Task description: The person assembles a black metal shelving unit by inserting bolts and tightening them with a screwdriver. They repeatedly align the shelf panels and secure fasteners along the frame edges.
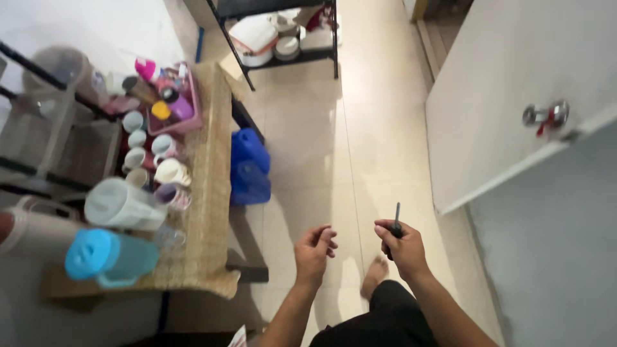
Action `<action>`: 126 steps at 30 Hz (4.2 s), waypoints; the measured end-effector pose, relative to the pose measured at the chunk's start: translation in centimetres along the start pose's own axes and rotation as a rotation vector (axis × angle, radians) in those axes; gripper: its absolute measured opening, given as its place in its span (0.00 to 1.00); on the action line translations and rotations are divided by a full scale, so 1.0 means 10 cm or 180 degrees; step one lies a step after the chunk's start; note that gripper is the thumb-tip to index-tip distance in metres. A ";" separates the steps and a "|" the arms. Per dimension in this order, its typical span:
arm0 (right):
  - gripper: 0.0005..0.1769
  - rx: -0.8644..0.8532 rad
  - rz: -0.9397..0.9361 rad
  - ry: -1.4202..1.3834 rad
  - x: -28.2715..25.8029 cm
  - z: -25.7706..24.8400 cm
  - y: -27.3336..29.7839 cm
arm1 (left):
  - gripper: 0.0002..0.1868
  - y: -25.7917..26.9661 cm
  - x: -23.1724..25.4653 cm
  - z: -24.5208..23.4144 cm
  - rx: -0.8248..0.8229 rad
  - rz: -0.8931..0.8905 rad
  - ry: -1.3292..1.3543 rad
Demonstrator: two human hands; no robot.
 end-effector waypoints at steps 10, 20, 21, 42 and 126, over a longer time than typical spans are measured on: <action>0.13 -0.0088 0.0143 0.0184 -0.86 -0.78 -1.54 | 0.08 -1.64 -0.01 1.83 -0.0419 -0.0123 0.0303; 0.13 -0.0237 0.0059 -0.0015 -1.70 -1.10 -3.66 | 0.09 -3.60 -0.49 2.42 -0.0277 -0.0680 0.0372; 0.13 -0.0242 0.0043 -0.0019 -1.83 -1.12 -3.91 | 0.10 -3.87 -0.48 2.51 -0.0222 -0.0683 0.0312; 0.12 -0.1096 -0.0029 -0.0544 -4.42 -1.27 -9.70 | 0.12 -8.84 0.11 4.75 0.0347 -0.0732 0.0888; 0.13 -0.3167 0.0938 0.0021 -5.22 0.54 -14.26 | 0.13 -12.44 0.09 5.92 0.3069 0.0481 -0.0310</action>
Point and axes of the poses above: each hand's wrist, its own y-axis away from the middle knuckle, its own z-axis out of the palm, x = y × z, the point moved 9 cm from there along -y, towards the middle knuckle, and after that the axes turned 15 degrees about y, right-handed, at the moved point
